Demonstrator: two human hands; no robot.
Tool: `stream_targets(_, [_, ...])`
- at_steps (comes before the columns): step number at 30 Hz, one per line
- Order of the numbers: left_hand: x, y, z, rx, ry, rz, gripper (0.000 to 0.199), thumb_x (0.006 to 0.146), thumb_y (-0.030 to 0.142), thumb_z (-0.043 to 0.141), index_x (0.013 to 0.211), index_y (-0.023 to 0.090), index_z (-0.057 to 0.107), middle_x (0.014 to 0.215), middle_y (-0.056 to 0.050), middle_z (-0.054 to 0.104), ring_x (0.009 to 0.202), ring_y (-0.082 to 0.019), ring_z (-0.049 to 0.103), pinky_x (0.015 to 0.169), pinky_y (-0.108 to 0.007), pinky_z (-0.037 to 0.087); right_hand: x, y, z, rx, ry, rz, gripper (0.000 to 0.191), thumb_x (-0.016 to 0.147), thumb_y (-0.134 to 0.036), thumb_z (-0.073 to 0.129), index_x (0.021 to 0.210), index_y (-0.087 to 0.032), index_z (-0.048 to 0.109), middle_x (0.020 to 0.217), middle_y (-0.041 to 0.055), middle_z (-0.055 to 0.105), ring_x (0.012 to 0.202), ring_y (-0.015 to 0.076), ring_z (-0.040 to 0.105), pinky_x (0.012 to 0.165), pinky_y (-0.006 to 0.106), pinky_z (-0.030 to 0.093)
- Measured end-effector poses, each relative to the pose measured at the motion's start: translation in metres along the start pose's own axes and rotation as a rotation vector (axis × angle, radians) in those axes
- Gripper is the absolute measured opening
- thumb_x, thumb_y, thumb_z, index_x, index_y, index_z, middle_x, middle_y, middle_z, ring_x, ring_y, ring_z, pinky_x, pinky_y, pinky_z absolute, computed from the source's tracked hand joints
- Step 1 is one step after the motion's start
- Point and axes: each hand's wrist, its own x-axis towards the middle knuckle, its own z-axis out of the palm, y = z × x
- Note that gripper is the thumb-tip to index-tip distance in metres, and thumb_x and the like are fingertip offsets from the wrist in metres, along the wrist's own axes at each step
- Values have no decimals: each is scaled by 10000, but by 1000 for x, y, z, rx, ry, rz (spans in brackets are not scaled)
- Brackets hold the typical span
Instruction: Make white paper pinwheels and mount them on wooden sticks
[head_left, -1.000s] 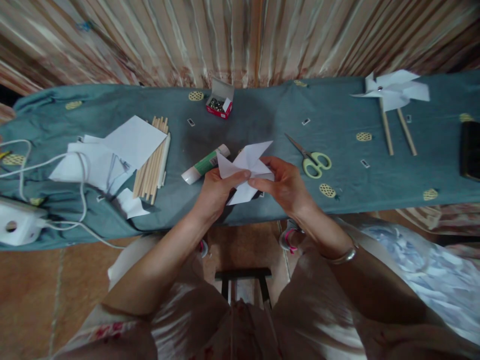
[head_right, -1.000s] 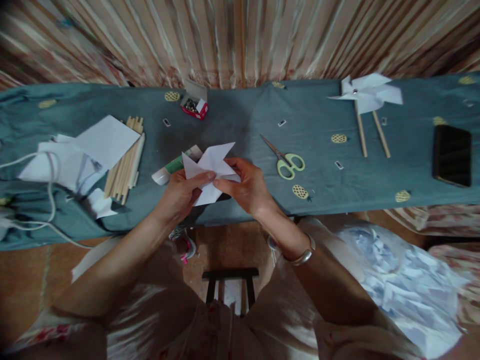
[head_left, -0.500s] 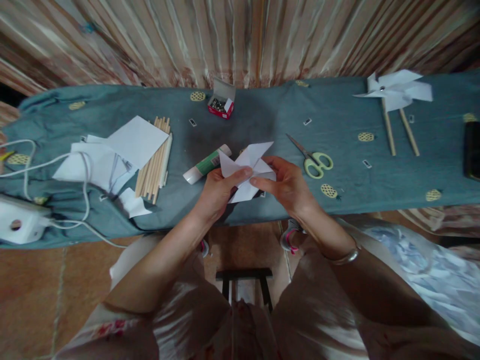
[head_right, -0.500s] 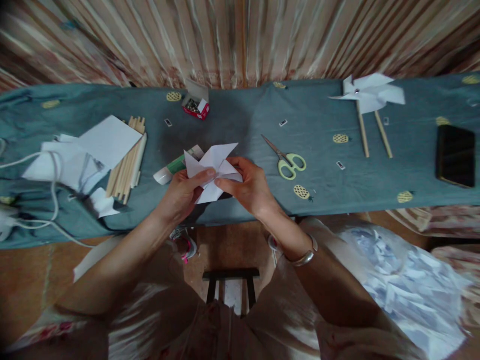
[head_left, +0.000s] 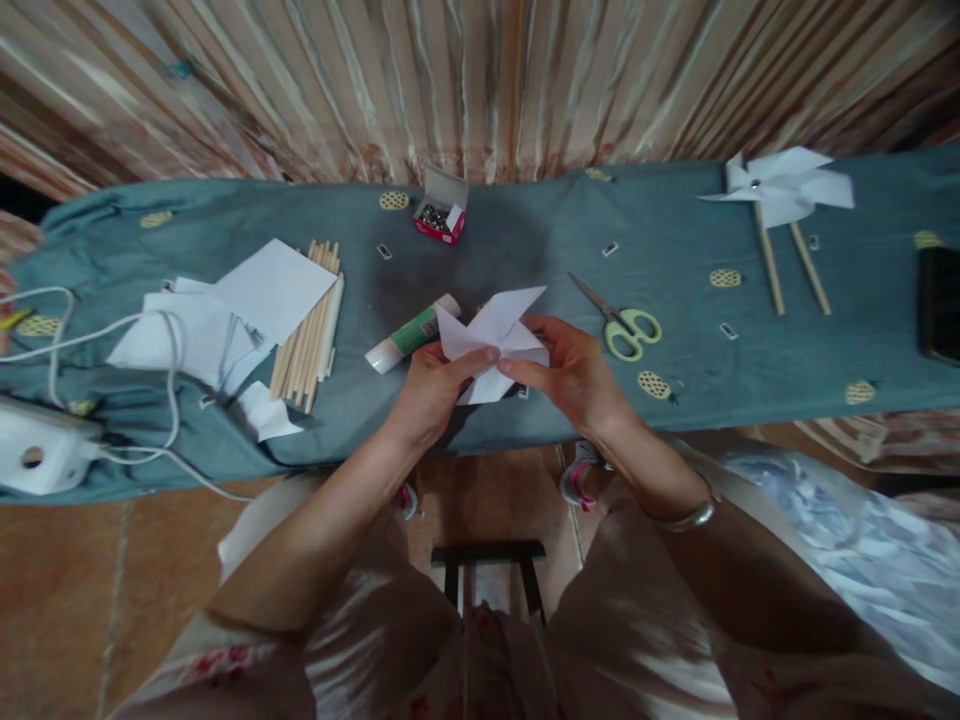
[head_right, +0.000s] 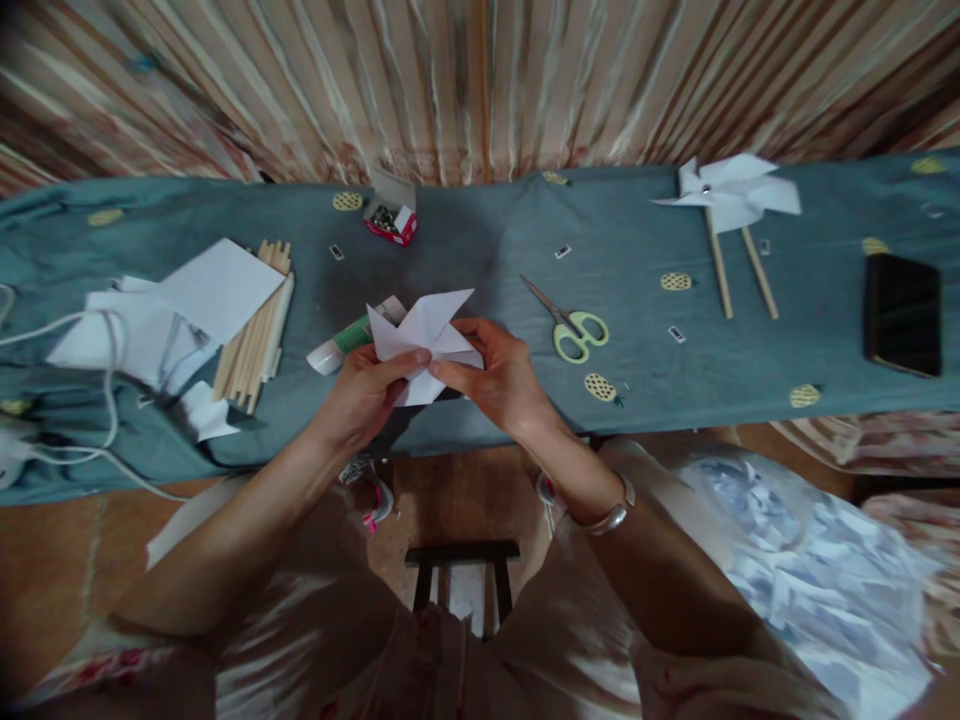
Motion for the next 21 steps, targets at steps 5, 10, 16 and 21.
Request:
stream_targets(5, [3, -1, -1, -8, 19, 13, 255, 565, 255, 867, 756, 131, 752, 727, -40, 738, 655, -145, 627, 659, -266, 482, -1, -2, 1, 25, 16, 35, 543, 571, -467, 931, 972, -221, 660, 850, 1, 760, 743, 178, 687, 700, 333, 578])
stream_targets(10, [5, -1, -4, -13, 13, 33, 281, 556, 293, 888, 718, 128, 727, 670, -26, 710, 603, -124, 593, 600, -241, 439, -1, -8, 4, 100, 44, 64, 494, 602, -481, 913, 959, -228, 684, 817, -10, 778, 704, 151, 695, 699, 290, 565])
stream_targets(16, [5, 2, -9, -27, 45, 46, 291, 532, 302, 900, 717, 144, 741, 698, -39, 725, 611, -134, 610, 612, -247, 466, 0, -14, 6, 115, 74, 64, 464, 614, -532, 897, 926, -233, 727, 688, -38, 733, 637, 142, 670, 629, 266, 541])
stream_targets(21, [3, 3, -13, -50, 55, 45, 315, 502, 303, 909, 718, 139, 749, 699, -48, 734, 617, -140, 625, 620, -246, 474, 5, -10, 3, 60, 161, 0, 453, 715, -629, 796, 915, -226, 749, 682, -20, 716, 587, 129, 613, 567, 264, 501])
